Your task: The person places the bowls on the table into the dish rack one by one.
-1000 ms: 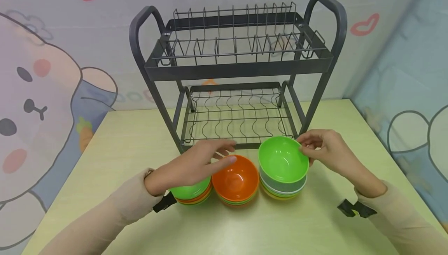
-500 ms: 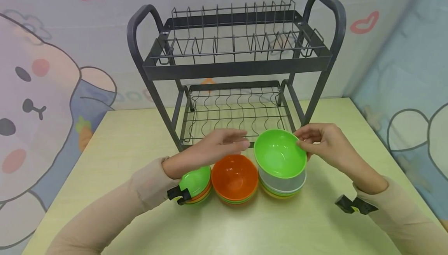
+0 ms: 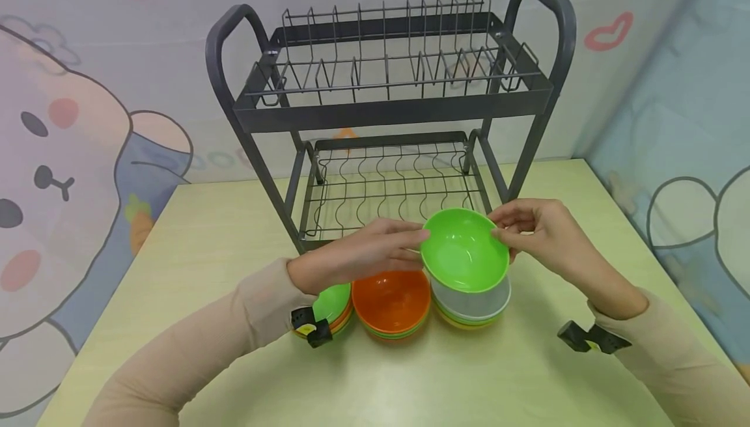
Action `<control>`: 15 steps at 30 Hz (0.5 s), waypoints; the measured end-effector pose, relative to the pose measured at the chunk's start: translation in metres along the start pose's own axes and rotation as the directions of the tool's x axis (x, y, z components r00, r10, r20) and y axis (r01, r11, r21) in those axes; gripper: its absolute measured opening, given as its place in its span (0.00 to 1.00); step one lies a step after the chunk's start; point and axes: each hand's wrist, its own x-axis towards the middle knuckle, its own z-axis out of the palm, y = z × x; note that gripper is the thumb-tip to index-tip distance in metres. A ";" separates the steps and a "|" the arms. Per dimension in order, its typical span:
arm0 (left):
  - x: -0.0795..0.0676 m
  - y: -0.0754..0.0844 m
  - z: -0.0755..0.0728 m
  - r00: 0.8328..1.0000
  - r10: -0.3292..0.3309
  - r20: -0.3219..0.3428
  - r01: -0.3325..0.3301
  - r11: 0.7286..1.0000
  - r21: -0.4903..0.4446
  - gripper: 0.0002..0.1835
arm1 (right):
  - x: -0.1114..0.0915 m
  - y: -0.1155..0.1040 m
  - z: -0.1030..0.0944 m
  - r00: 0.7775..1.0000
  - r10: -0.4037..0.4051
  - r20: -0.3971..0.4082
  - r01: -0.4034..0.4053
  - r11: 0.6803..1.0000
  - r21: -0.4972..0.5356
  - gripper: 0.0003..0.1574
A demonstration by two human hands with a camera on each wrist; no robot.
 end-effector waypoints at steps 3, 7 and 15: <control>0.004 -0.001 0.002 1.000 -0.010 0.019 0.012 0.997 -0.078 0.27 | 0.001 -0.001 0.000 1.000 0.005 -0.003 -0.005 1.000 0.022 0.12; 0.007 -0.002 0.003 0.999 -0.020 0.030 0.024 0.991 -0.129 0.25 | 0.001 -0.002 0.000 1.000 0.009 -0.007 -0.009 0.999 0.050 0.14; 0.008 -0.003 0.003 1.000 -0.013 0.028 0.018 0.981 -0.194 0.24 | 0.002 -0.003 0.000 1.000 0.016 -0.017 -0.015 0.996 0.085 0.15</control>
